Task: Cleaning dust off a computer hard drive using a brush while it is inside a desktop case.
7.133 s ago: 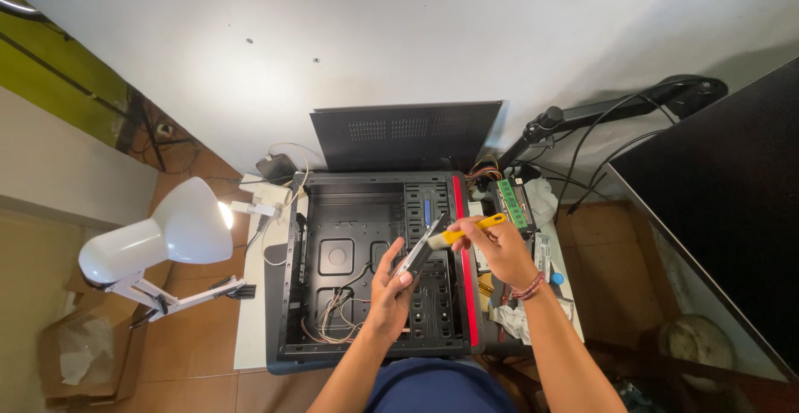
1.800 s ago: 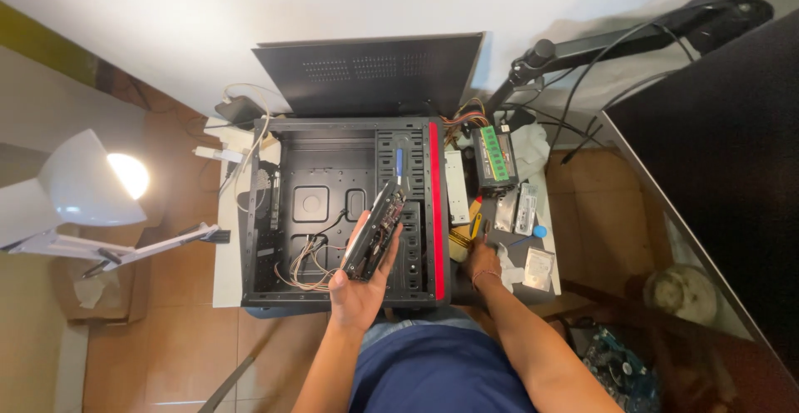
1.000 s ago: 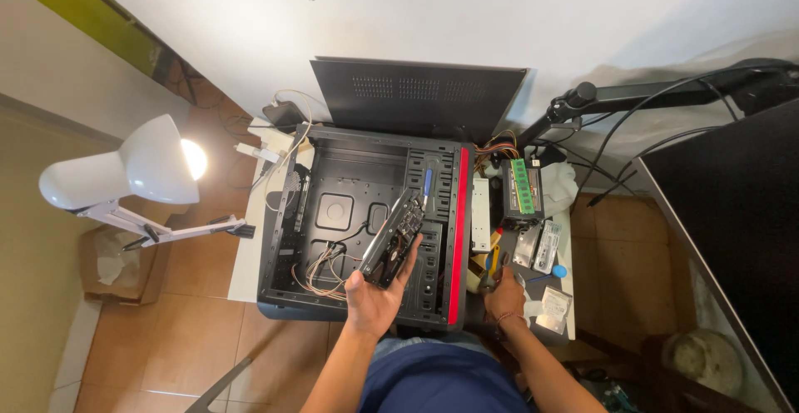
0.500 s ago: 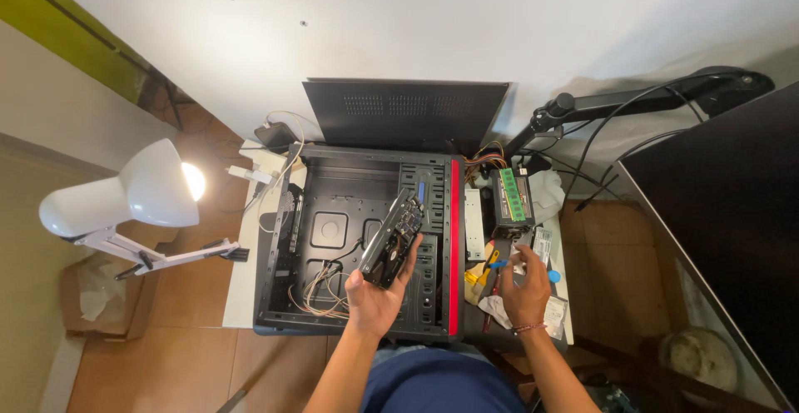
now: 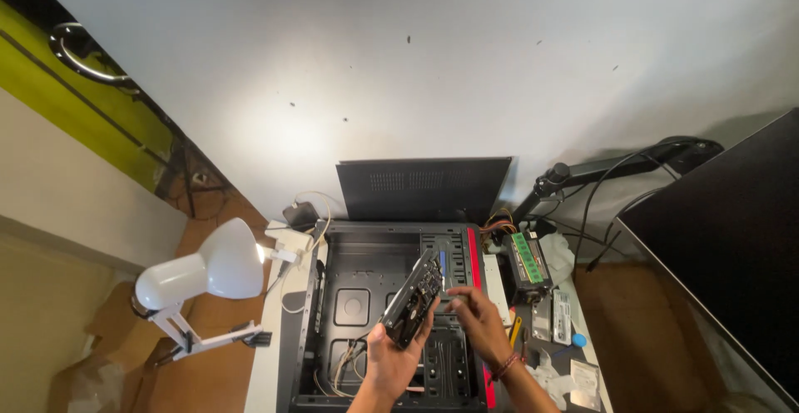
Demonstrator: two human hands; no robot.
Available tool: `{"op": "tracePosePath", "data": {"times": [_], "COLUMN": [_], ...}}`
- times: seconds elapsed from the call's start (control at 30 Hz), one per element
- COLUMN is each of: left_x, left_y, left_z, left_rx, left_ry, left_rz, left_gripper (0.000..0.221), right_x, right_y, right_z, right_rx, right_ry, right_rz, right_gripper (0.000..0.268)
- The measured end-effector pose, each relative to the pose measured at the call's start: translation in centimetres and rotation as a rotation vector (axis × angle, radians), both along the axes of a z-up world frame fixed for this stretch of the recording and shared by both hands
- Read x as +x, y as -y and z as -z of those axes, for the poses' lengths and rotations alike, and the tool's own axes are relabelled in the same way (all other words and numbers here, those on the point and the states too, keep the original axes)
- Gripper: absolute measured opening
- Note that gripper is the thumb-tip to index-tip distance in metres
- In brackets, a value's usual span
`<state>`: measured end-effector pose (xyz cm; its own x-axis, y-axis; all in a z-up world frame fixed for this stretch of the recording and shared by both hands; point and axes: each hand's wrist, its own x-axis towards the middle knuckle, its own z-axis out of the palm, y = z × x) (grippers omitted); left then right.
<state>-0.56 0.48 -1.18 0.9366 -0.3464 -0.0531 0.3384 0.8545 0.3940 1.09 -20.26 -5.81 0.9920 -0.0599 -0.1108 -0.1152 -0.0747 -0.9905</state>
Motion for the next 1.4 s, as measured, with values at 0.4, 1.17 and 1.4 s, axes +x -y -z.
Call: {"op": "tracePosePath", "data": {"times": [0.4,1.17,1.4], "left_x": [1.2,1.1,1.8], "left_y": [-5.2,-11.8,-12.7], "left_z": [0.0,-4.0,-4.6], "left_rx": [0.306,0.18,0.262], "left_ry": [0.037,0.198,0.256], "left_rz": [0.113,0.335,0.37], "left_gripper": [0.12,0.109,0.136], "right_x": [-1.7,-4.4,-5.2], "right_y": [-8.3,-14.8,-16.9], "right_z": [-2.5,-8.3,-12.9], "right_rx": [0.406,0.484,0.08], "right_ry": [-0.35,-0.043,0.047], "right_rz": [0.089,0.06,-0.009], "right_gripper": [0.046,0.069,0.1]}}
